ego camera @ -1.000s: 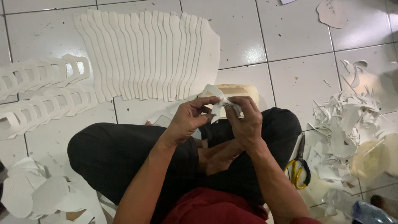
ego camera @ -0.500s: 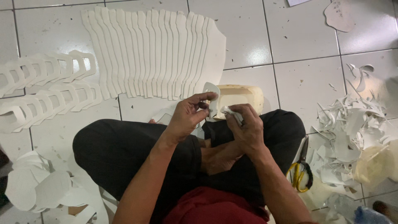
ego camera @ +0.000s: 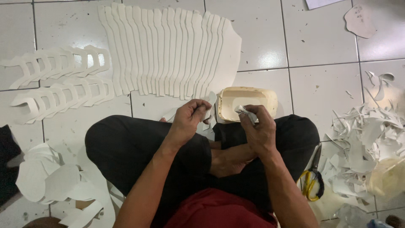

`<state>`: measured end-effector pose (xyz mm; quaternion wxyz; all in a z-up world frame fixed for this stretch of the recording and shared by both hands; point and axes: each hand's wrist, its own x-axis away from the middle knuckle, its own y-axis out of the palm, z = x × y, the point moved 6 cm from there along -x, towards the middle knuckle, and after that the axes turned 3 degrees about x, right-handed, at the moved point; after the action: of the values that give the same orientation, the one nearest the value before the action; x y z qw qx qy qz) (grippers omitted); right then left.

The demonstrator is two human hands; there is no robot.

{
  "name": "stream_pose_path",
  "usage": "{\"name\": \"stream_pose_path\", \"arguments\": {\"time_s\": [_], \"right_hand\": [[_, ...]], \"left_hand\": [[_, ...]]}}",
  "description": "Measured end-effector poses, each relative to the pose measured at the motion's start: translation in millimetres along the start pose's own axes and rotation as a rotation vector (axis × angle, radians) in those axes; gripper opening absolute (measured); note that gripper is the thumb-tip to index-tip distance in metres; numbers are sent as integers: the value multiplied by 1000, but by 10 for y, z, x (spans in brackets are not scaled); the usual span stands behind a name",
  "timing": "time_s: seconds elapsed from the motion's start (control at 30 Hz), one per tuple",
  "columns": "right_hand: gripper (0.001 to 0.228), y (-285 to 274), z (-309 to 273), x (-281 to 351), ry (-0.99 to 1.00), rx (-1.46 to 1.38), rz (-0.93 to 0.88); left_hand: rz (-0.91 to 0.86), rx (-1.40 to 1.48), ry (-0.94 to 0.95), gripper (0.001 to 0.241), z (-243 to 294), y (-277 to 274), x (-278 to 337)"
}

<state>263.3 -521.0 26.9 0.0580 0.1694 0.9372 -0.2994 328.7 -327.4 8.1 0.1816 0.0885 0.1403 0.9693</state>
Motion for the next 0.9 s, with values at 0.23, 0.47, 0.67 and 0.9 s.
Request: {"name": "stream_pose_path", "arguments": {"time_s": [0.23, 0.47, 0.67, 0.9], "right_hand": [[19, 141, 297, -142, 75, 173, -166], [28, 353, 699, -341, 259, 467, -523], [19, 591, 1235, -364, 182, 786, -672], [25, 491, 1062, -383, 149, 759, -631]], "left_hand": [[187, -254, -38, 43, -178, -200, -5], [194, -340, -97, 53, -205, -267, 6], [95, -96, -112, 14, -243, -193, -12], [46, 12, -146, 27, -262, -118, -52]]}}
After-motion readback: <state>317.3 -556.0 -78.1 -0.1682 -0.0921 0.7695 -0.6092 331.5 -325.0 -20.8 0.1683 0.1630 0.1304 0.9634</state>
